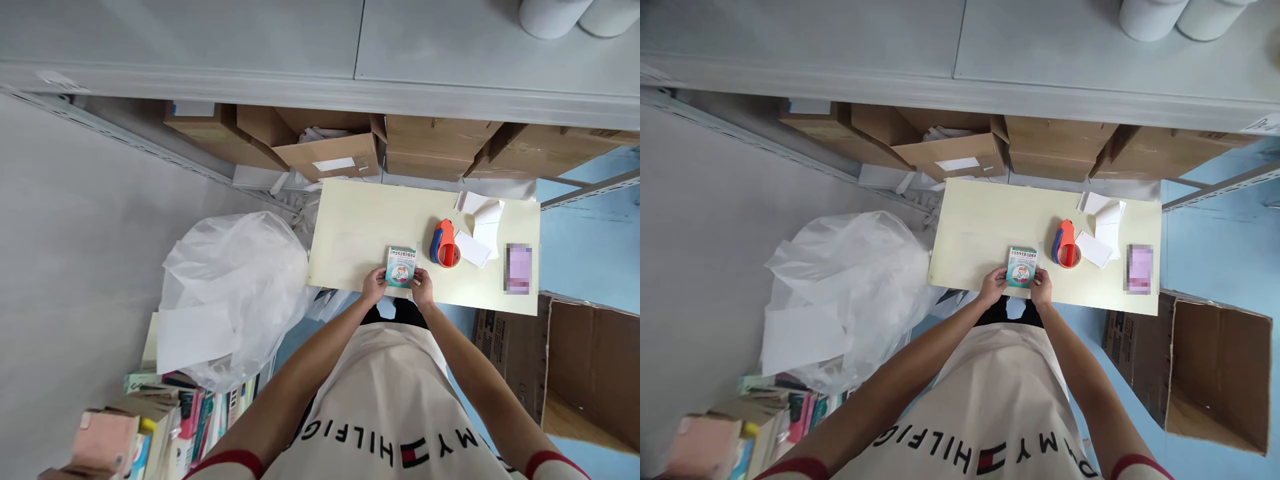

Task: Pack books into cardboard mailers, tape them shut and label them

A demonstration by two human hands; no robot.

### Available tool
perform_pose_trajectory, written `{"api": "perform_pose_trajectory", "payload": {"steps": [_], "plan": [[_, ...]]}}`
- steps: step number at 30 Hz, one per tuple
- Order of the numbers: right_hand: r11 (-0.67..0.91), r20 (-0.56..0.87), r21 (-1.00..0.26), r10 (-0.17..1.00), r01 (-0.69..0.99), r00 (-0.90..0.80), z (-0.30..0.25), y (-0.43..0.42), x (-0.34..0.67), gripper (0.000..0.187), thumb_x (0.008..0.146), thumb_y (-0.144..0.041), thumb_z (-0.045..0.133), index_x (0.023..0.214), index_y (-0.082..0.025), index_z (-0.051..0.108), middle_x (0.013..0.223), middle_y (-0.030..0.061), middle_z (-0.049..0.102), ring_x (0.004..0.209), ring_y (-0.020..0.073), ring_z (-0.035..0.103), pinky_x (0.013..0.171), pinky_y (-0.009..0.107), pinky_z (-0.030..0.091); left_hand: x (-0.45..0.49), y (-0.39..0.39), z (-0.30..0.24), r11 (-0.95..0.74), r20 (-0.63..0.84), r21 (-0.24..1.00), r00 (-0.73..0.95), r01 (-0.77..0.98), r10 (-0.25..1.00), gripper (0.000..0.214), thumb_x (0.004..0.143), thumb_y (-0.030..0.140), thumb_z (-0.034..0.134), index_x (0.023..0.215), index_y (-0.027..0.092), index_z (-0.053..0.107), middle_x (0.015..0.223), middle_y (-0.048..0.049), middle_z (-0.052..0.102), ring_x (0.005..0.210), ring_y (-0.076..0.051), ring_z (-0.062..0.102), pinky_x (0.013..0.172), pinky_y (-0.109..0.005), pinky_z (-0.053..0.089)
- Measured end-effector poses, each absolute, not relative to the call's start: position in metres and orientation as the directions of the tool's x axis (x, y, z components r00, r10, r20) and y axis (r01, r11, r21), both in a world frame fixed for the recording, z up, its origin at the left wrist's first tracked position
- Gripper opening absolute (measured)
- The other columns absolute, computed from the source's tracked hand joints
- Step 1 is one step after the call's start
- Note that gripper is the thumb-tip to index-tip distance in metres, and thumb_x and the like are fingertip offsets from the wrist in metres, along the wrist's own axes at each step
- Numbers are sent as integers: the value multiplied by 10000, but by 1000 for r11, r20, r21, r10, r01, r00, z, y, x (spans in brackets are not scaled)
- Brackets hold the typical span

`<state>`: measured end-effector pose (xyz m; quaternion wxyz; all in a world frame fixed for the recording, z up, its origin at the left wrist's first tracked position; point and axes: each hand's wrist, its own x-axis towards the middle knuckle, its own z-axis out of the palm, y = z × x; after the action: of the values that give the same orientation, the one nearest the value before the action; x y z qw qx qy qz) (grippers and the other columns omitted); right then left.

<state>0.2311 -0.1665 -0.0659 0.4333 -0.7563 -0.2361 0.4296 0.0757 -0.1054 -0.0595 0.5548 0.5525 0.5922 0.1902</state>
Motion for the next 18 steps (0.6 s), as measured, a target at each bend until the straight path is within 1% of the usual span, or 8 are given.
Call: {"api": "perform_pose_trajectory", "payload": {"steps": [3, 5, 7, 10, 12, 13, 15, 18], "plan": [[-522, -442, -853, 737, 16, 511, -74, -165, 231, 341, 675, -216, 493, 1015, -211, 520, 985, 70, 669, 905, 207, 648, 821, 422, 556, 80, -106, -61, 286, -438, 813, 209, 508, 874, 402, 709, 37, 644, 1091, 162, 659, 995, -95, 727, 890, -214, 697, 846, -422, 586], [-528, -435, -848, 740, 41, 513, -76, -169, 231, 373, 676, -209, 491, 1048, -203, 520, 1063, 103, 644, 973, 230, 632, 874, 459, 536, 82, -106, -58, 258, -420, 800, 198, 542, 886, 440, 694, 15, 623, 1106, 164, 658, 1075, -110, 701, 999, -246, 671, 947, -469, 538], [-529, -402, -842, 749, 108, 527, -75, -175, 231, 442, 675, -209, 513, 1116, -187, 514, 1186, 157, 586, 1126, 275, 572, 968, 510, 477, 83, -108, -53, 202, -377, 790, 198, 578, 905, 520, 687, 12, 608, 1183, 167, 630, 1214, -132, 640, 1168, -280, 595, 1053, -496, 459], [-525, -309, -797, 780, 299, 544, -75, -187, 228, 604, 700, -255, 559, 1283, -155, 437, 1354, 217, 460, 1343, 328, 389, 1069, 551, 376, 84, -113, -46, 21, -305, 742, 309, 670, 901, 620, 721, 44, 578, 1327, 168, 533, 1369, -147, 532, 1317, -285, 473, 1118, -473, 395], [-530, -299, -774, 787, 346, 539, -77, -189, 226, 703, 714, -310, 583, 1362, -146, 365, 1410, 225, 408, 1377, 337, 347, 1067, 543, 383, 84, -116, -44, -95, -312, 690, 413, 718, 856, 637, 747, 57, 545, 1371, 176, 488, 1387, -136, 521, 1317, -275, 473, 1114, -454, 400], [-547, -334, -782, 772, 299, 541, -79, -188, 225, 747, 708, -337, 601, 1383, -148, 341, 1422, 224, 399, 1358, 338, 377, 1044, 527, 412, 83, -116, -42, -125, -327, 672, 444, 730, 834, 647, 752, 53, 529, 1382, 189, 475, 1383, -126, 529, 1304, -272, 487, 1103, -449, 410], [-596, -459, -798, 700, 94, 547, -83, -182, 224, 842, 661, -375, 664, 1402, -162, 325, 1408, 214, 425, 1257, 330, 491, 961, 484, 486, 80, -115, -40, -166, -354, 638, 478, 752, 804, 683, 746, 40, 510, 1404, 215, 448, 1375, -113, 542, 1279, -277, 508, 1072, -444, 435], [-605, -593, -776, 607, -176, 528, -85, -165, 227, 875, 584, -393, 734, 1359, -178, 389, 1253, 166, 570, 1040, 290, 627, 819, 433, 550, 75, -107, -36, -245, -400, 587, 539, 772, 742, 727, 728, 38, 536, 1423, 213, 420, 1382, -136, 535, 1277, -305, 504, 1043, -439, 445]]}}
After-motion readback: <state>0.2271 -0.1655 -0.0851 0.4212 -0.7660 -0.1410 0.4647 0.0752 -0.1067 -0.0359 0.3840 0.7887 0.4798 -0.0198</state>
